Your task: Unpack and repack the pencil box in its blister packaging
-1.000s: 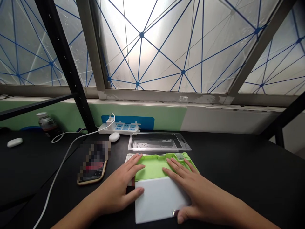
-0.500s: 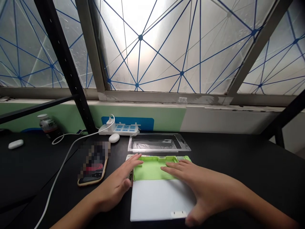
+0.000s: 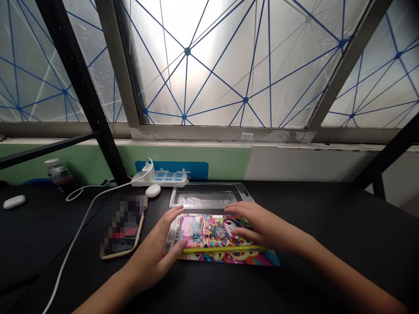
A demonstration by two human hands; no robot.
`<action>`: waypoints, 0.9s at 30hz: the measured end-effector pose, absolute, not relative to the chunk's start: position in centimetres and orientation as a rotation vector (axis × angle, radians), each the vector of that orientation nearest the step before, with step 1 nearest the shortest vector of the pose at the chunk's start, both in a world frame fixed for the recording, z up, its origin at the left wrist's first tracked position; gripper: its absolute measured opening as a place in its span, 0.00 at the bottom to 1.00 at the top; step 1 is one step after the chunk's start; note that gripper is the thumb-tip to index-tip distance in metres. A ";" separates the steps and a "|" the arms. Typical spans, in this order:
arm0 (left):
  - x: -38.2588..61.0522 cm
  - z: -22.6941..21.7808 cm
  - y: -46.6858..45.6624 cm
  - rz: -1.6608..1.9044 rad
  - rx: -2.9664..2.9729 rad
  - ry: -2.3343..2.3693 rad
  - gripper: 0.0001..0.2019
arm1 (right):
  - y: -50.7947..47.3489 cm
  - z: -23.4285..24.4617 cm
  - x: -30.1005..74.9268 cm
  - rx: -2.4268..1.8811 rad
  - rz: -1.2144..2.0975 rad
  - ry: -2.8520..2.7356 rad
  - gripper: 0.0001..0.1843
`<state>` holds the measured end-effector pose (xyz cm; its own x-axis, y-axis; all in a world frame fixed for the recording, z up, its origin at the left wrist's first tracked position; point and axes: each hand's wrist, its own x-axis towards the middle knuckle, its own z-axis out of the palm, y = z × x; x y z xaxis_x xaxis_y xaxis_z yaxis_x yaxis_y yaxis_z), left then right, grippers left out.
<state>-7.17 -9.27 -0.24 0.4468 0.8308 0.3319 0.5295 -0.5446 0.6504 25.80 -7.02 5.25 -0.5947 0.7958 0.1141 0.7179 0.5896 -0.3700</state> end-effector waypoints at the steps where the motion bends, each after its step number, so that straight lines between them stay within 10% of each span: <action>1: -7.0 -0.3 -9.4 0.866 2.336 1.152 0.27 | -7.2 4.9 25.5 -1.230 0.400 -2.585 0.30; 8: -5.8 0.4 -9.0 0.707 2.800 1.110 0.26 | -8.0 3.4 23.9 -1.177 0.372 -2.659 0.51; 27: -2.7 4.5 -2.5 0.558 2.347 1.207 0.34 | -8.8 4.8 24.7 -1.046 0.335 -2.693 0.48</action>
